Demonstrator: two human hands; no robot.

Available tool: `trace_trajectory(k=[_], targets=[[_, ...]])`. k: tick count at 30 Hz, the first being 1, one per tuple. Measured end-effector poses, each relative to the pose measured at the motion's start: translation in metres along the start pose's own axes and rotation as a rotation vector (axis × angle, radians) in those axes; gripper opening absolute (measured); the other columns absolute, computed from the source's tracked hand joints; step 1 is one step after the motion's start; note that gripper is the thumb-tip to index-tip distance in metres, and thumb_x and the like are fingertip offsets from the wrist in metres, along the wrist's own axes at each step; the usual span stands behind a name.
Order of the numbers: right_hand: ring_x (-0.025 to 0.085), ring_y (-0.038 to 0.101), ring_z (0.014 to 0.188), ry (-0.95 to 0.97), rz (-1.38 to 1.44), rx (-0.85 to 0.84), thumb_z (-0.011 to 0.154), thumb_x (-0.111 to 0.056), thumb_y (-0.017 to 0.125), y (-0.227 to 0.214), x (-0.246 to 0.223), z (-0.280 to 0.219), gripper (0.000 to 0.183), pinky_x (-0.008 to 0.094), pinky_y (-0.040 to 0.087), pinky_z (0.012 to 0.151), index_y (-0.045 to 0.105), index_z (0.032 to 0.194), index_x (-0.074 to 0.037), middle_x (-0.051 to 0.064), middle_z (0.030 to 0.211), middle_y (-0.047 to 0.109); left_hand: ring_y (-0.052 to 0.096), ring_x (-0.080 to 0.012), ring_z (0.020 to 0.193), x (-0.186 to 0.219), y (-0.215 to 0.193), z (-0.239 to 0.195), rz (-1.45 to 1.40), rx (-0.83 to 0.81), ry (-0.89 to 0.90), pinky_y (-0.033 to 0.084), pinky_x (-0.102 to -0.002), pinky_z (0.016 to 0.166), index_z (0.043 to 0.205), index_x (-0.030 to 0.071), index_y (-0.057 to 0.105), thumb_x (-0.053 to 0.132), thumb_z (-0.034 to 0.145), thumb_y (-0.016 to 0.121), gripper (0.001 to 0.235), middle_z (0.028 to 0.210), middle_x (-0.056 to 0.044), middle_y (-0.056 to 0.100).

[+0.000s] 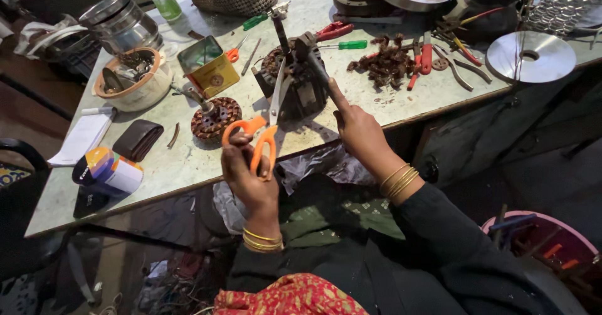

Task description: The person uses orange-handled shears to hold and manipulate copper windings on a motor stator while striking the shears with a metal rod. The person repeatedly adjusts the shears and strikes the windings to reshape or remove them.

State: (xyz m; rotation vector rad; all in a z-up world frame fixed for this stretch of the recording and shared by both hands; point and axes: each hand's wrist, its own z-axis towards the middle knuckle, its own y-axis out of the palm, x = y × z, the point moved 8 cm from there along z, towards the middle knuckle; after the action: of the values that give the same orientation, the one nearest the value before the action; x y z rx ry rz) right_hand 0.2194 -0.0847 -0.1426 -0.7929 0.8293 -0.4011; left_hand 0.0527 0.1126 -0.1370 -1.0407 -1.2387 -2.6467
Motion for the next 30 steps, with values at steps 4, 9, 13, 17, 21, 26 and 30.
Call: trace_trajectory(k=[4, 9, 13, 17, 21, 26, 30], targets=[[0.047, 0.065, 0.071, 0.000, 0.005, 0.007, 0.099, -0.016, 0.060, 0.000, 0.000, 0.000, 0.083, 0.057, 0.051, 0.067, 0.014, 0.165, -0.033, 0.026, 0.080, 0.065, 0.052, -0.0040, 0.073, -0.002, 0.017, -0.020, 0.260, -0.016, 0.020, 0.043, -0.018, 0.057, 0.137, -0.002, 0.060, 0.032, 0.110, 0.055, 0.044, 0.110, -0.007, 0.066], [0.046, 0.065, 0.070, -0.011, -0.022, 0.009, 0.095, -0.012, 0.060, -0.001, 0.001, 0.000, 0.087, 0.056, 0.051, 0.067, 0.015, 0.165, -0.033, 0.025, 0.080, 0.065, 0.064, -0.0178, 0.121, 0.006, 0.039, -0.027, 0.417, -0.113, 0.071, 0.051, -0.035, 0.109, 0.141, -0.003, 0.056, 0.029, 0.112, 0.054, 0.044, 0.131, -0.011, 0.067], [0.046, 0.065, 0.070, 0.016, -0.019, -0.017, 0.099, -0.017, 0.060, 0.002, 0.003, 0.001, 0.082, 0.057, 0.051, 0.066, 0.015, 0.165, -0.034, 0.025, 0.078, 0.065, 0.064, -0.0180, 0.121, 0.013, 0.043, -0.028, 0.483, -0.121, 0.046, 0.050, -0.035, 0.109, 0.141, -0.004, 0.056, 0.027, 0.113, 0.051, 0.042, 0.131, -0.011, 0.067], [0.046, 0.064, 0.069, -0.005, -0.014, -0.001, 0.100, -0.018, 0.059, 0.001, 0.002, 0.001, 0.080, 0.057, 0.051, 0.065, 0.014, 0.165, -0.034, 0.024, 0.078, 0.065, 0.063, -0.0193, 0.125, 0.022, 0.043, -0.015, 0.495, -0.199, 0.084, 0.049, -0.037, 0.113, 0.138, -0.005, 0.058, 0.023, 0.114, 0.051, 0.037, 0.133, -0.012, 0.066], [0.046, 0.064, 0.067, 0.007, -0.022, -0.008, 0.102, -0.019, 0.059, 0.002, 0.002, 0.001, 0.078, 0.056, 0.051, 0.064, 0.014, 0.164, -0.034, 0.024, 0.078, 0.064, 0.064, -0.0201, 0.124, 0.029, 0.029, -0.004, 0.460, -0.183, -0.016, 0.051, -0.038, 0.110, 0.136, -0.004, 0.059, 0.022, 0.112, 0.052, 0.035, 0.131, -0.012, 0.067], [0.045, 0.064, 0.067, 0.001, -0.001, -0.012, 0.100, -0.018, 0.059, 0.006, 0.000, 0.000, 0.081, 0.056, 0.051, 0.063, 0.014, 0.165, -0.034, 0.024, 0.077, 0.063, 0.059, -0.0193, 0.125, 0.021, 0.035, -0.020, 0.434, -0.089, 0.015, 0.047, -0.035, 0.107, 0.146, -0.001, 0.050, 0.027, 0.111, 0.055, 0.045, 0.137, -0.010, 0.062], [0.045, 0.063, 0.065, -0.013, 0.002, -0.013, 0.101, -0.018, 0.059, 0.007, 0.001, -0.001, 0.081, 0.056, 0.050, 0.061, 0.013, 0.165, -0.032, 0.024, 0.075, 0.063, 0.055, -0.0198, 0.131, 0.013, 0.054, -0.031, 0.361, -0.132, 0.168, 0.047, -0.039, 0.115, 0.146, -0.001, 0.044, 0.025, 0.105, 0.068, 0.054, 0.141, -0.009, 0.054]])
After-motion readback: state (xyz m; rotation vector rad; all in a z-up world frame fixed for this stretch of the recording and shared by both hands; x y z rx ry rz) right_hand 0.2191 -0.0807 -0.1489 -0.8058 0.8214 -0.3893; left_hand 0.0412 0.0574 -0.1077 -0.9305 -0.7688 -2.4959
